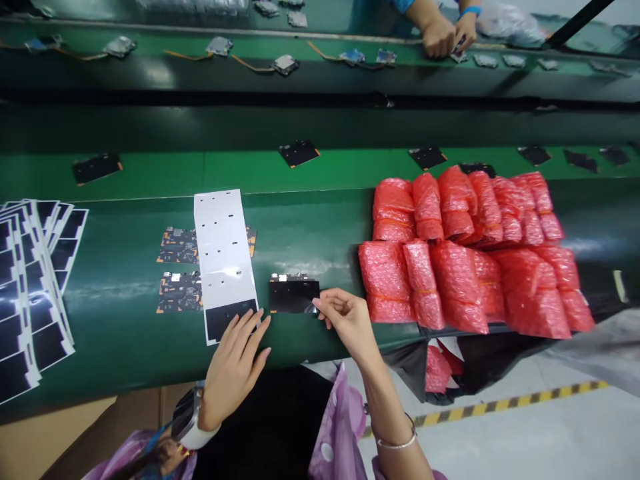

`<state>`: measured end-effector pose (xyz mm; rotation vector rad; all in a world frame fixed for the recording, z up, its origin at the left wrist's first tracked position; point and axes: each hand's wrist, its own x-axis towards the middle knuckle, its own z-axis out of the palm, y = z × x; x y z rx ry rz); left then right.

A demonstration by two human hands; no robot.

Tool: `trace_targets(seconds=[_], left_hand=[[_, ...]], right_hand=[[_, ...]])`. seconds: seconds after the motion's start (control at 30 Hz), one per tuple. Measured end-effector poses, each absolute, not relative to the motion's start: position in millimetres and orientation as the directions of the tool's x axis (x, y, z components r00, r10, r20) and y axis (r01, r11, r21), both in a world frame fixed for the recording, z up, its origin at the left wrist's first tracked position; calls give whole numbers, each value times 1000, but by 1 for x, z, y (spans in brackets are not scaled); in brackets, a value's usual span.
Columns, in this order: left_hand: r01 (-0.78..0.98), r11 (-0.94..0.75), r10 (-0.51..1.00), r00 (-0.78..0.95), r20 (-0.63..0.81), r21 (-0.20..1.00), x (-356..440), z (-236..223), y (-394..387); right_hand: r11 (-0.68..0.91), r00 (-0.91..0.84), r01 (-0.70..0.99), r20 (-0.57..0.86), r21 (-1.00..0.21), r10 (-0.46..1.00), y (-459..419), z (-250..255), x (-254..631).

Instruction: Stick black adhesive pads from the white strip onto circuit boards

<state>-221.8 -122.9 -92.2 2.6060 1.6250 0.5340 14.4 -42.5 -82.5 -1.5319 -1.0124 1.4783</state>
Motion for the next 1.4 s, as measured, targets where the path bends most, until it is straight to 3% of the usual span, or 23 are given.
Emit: trace_targets(seconds=[0.57,1.4], left_hand=[[893,-416,904,384,189,173,-215,-92,-123],[893,-406,910,376,173,194,-215,-94,-124]], right_hand=[[-451,25,5,-451,-892,892,-43,-82,13],[-450,31,54,-449,-892,893,-43,-83,12]])
